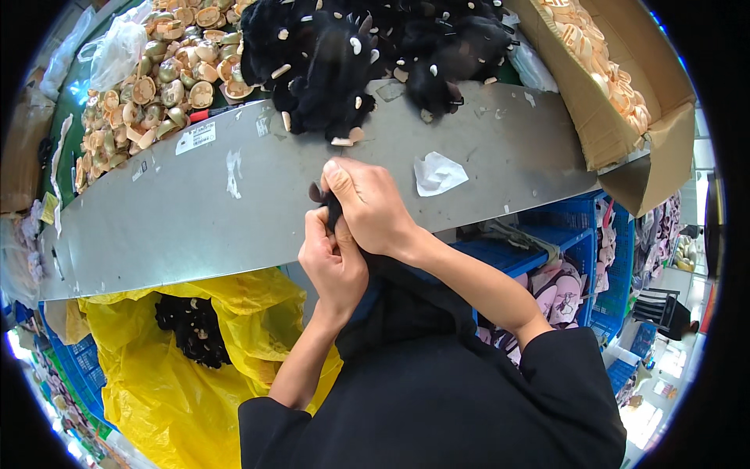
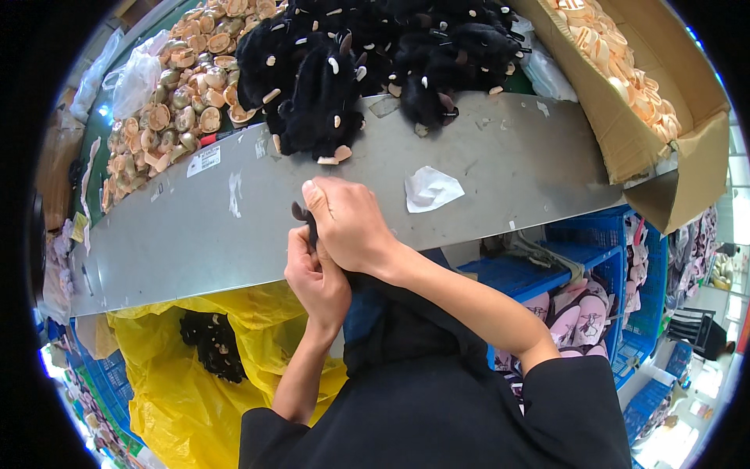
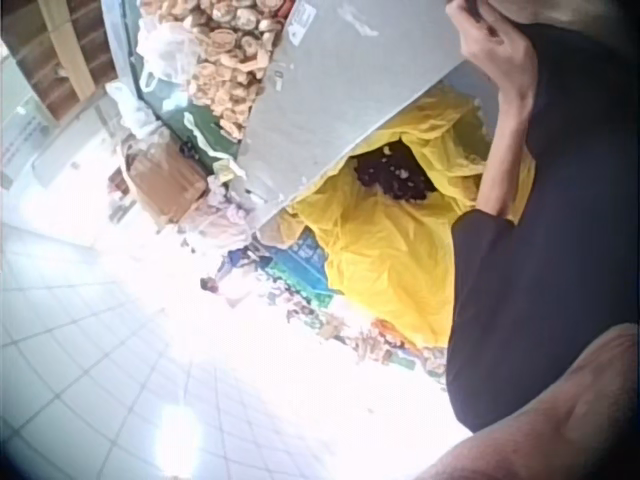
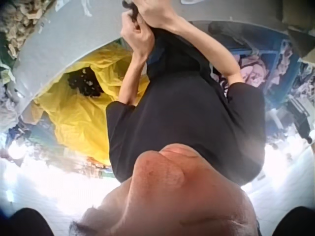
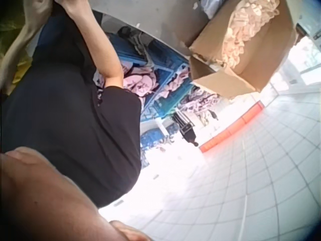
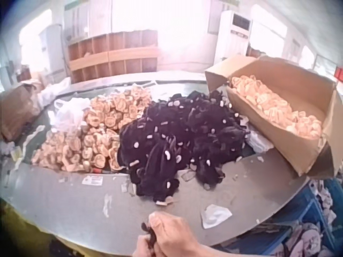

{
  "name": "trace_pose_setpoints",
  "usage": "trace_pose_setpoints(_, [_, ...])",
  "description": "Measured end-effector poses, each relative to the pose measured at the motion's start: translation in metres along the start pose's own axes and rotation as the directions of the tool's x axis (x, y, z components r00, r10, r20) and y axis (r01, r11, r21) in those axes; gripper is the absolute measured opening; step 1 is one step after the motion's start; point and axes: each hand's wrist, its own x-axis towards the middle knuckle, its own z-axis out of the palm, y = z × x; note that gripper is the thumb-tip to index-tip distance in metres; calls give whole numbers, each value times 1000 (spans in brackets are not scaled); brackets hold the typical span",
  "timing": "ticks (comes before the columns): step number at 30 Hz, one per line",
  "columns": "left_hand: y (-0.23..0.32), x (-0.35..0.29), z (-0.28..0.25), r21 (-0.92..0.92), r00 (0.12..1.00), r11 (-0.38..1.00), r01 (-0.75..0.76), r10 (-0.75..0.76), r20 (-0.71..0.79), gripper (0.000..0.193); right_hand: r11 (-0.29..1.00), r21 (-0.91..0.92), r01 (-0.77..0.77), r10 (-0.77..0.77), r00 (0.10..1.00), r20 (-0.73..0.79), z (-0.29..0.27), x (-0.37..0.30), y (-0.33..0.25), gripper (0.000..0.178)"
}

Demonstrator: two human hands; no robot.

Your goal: The person repeatedly picks up black hair scrunchies and beige plastic hair clips from a metal table, inserts the clip into the scrunchie, and places the assembled unit back on the table. The process is repeated continuously with no other tools or secondary actions shown.

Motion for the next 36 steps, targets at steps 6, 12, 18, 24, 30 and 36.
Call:
trace_pose_setpoints(6, [-15,-1,4,-19,1000,1000,-2,2,-16,10,988,-101,112,-110,993,32,4,5,7,31])
trace_pose_setpoints(12, [-13,-4,4,23,998,998,52,-52,24,15,947,-223,230,-251,965,-72,-4,16,28,31])
trace_pose_setpoints(18, [-6,7,10,47,996,997,58,-55,-66,17,930,-267,254,-312,928,-204,8,25,29,30])
trace_pose_setpoints(24, [-1,10,15,20,994,999,48,-45,-100,15,960,-87,267,-280,900,-334,-9,20,17,33])
trace_pose_setpoints(30, [-8,9,20,135,974,984,-114,138,-178,14,979,155,-132,165,961,-220,-6,-5,8,43])
trace_pose_setpoints(36, [-13,6,30,347,926,880,-324,369,-72,10,943,295,-154,226,947,-227,-15,-1,6,46])
